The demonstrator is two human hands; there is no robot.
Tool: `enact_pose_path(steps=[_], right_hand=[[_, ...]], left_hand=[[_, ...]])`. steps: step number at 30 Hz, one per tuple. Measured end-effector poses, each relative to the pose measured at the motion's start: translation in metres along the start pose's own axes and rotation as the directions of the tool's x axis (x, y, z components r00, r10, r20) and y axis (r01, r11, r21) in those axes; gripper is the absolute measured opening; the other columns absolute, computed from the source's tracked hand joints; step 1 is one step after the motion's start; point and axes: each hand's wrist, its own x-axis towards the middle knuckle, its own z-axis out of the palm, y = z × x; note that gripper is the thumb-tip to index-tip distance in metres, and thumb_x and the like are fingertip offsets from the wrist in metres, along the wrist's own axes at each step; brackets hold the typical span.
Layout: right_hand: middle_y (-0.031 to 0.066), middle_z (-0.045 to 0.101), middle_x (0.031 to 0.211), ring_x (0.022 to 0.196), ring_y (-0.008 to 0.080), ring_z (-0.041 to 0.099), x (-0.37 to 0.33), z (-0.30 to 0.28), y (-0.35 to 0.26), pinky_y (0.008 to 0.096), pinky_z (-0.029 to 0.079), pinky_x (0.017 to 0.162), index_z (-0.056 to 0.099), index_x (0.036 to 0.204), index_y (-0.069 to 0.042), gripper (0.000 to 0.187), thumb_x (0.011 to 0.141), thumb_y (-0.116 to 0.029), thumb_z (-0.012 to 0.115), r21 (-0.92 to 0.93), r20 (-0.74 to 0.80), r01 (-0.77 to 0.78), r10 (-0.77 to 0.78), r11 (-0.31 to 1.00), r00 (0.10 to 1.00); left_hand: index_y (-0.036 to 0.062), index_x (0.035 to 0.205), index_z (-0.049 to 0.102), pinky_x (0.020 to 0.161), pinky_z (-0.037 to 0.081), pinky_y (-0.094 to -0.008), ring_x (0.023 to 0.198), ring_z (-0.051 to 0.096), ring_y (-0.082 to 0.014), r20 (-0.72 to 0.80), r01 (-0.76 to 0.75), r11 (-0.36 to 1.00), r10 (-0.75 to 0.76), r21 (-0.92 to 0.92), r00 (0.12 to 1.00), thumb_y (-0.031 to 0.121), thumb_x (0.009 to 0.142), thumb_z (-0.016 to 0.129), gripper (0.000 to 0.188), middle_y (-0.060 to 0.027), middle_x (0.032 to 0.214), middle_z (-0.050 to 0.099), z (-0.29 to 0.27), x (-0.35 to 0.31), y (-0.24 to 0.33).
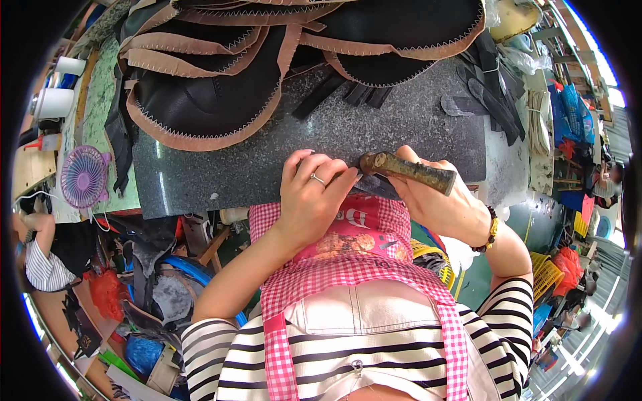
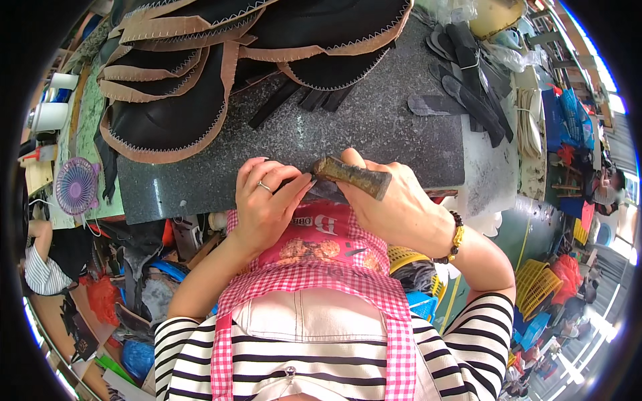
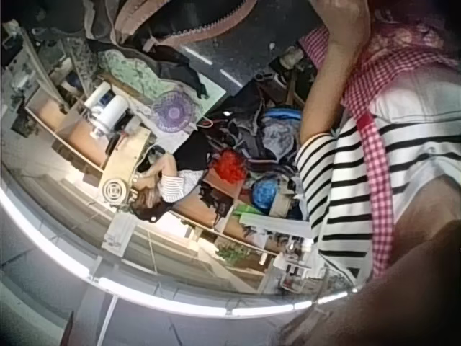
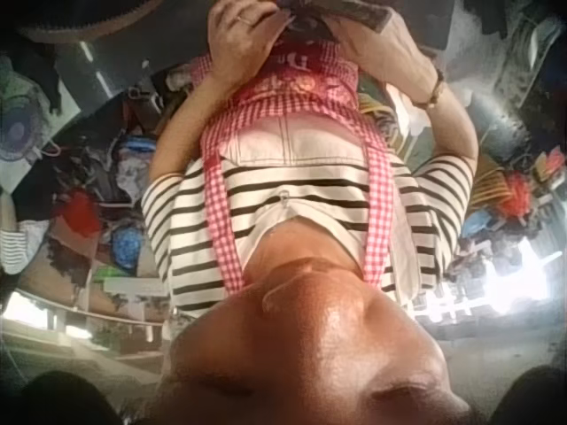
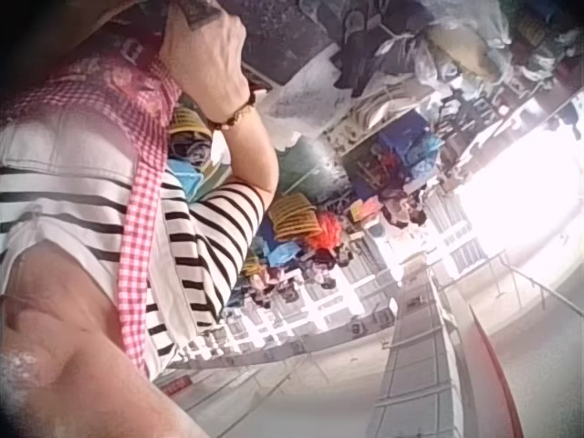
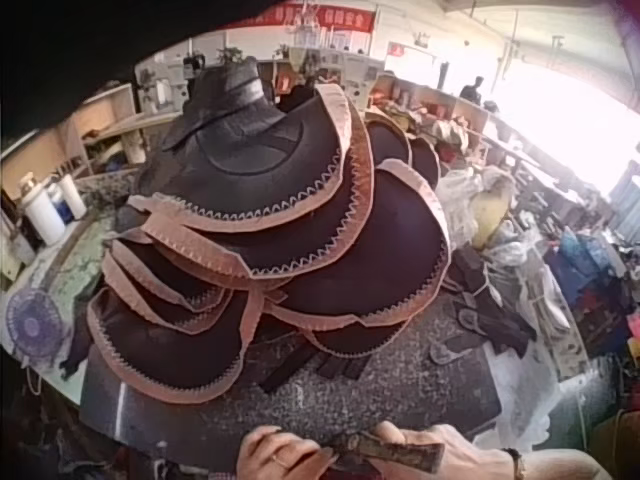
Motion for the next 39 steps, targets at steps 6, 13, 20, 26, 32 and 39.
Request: enact_pose_path(steps=[6,13,20,26,32,39], right_hand=[[0.0151,0.057,0.082,0.063,0.0338,0.064,0.004,-0.006,0.003,0.0406,0.051,0.051,0.066,0.106,-0.003,0.019,0.088,-0.003,0.061,0.003,-0.021,0.021,-0.021,1.0,1.0],[0.0166,0.061,0.082,0.058,0.0349,0.063,0.004,-0.004,0.003,0.0421,0.052,0.051,0.063,0.109,-0.003,0.022,0.087,-0.005,0.061,-0.001,0.001,0.009,-0.009,1.0,1.0],[0.0181,0.061,0.081,0.062,0.0361,0.064,0.001,-0.001,0.004,0.0431,0.051,0.053,0.065,0.107,-0.002,0.019,0.089,-0.006,0.061,0.016,-0.041,0.001,0.0,1.0,0.999],[0.0186,0.061,0.082,0.063,0.0381,0.063,0.006,-0.008,0.006,0.045,0.051,0.054,0.063,0.105,-0.004,0.015,0.09,-0.008,0.061,0.077,-0.029,-0.048,0.05,0.996,0.998],[0.0167,0.057,0.07,0.06,0.0378,0.061,0.011,-0.008,0.011,0.0449,0.049,0.052,0.058,0.102,-0.003,0.014,0.089,-0.008,0.06,0.083,-0.065,0.123,-0.118,0.989,0.991],[0.0157,0.057,0.061,0.056,0.0382,0.061,0.016,-0.012,0.014,0.0453,0.048,0.049,0.054,0.107,-0.004,0.019,0.09,-0.01,0.059,0.016,0.113,0.042,-0.044,0.999,0.993]], left_hand=[[0.0093,0.098,0.072,0.095,0.043,-0.0458,0.096,0.06,-0.0197,0.106,-0.082,0.993,0.072,0.085,0.992,0.014,0.079,0.073,0.019,-0.0001,0.098,0.063,-0.008,0.005,0.002],[0.0088,0.098,0.072,0.095,0.043,-0.0452,0.097,0.06,-0.0206,0.244,-0.295,0.955,0.291,-0.02,0.925,0.015,0.079,0.073,0.019,-0.0002,0.097,0.063,-0.02,0.032,-0.024],[0.0102,0.092,0.074,0.091,0.044,-0.0432,0.093,0.06,-0.0208,0.021,0.018,0.999,-0.017,-0.049,1.0,0.014,0.073,0.081,0.02,0.0018,0.095,0.064,-0.003,0.006,-0.003],[0.012,0.094,0.073,0.092,0.044,-0.0437,0.095,0.059,-0.0189,0.043,-0.059,0.995,0.056,0.086,0.998,0.013,0.075,0.077,0.02,0.0022,0.094,0.063,-0.005,0.005,-0.001],[0.014,0.094,0.073,0.096,0.044,-0.0451,0.097,0.059,-0.0191,0.166,-0.196,0.981,0.192,0.01,0.967,0.013,0.076,0.072,0.018,0.0021,0.095,0.063,-0.015,0.019,-0.022],[0.0114,0.094,0.073,0.094,0.046,-0.0454,0.095,0.061,-0.0209,0.2,-0.278,0.953,0.298,-0.124,0.933,0.015,0.074,0.075,0.02,0.0016,0.094,0.064,-0.017,0.032,-0.038]])
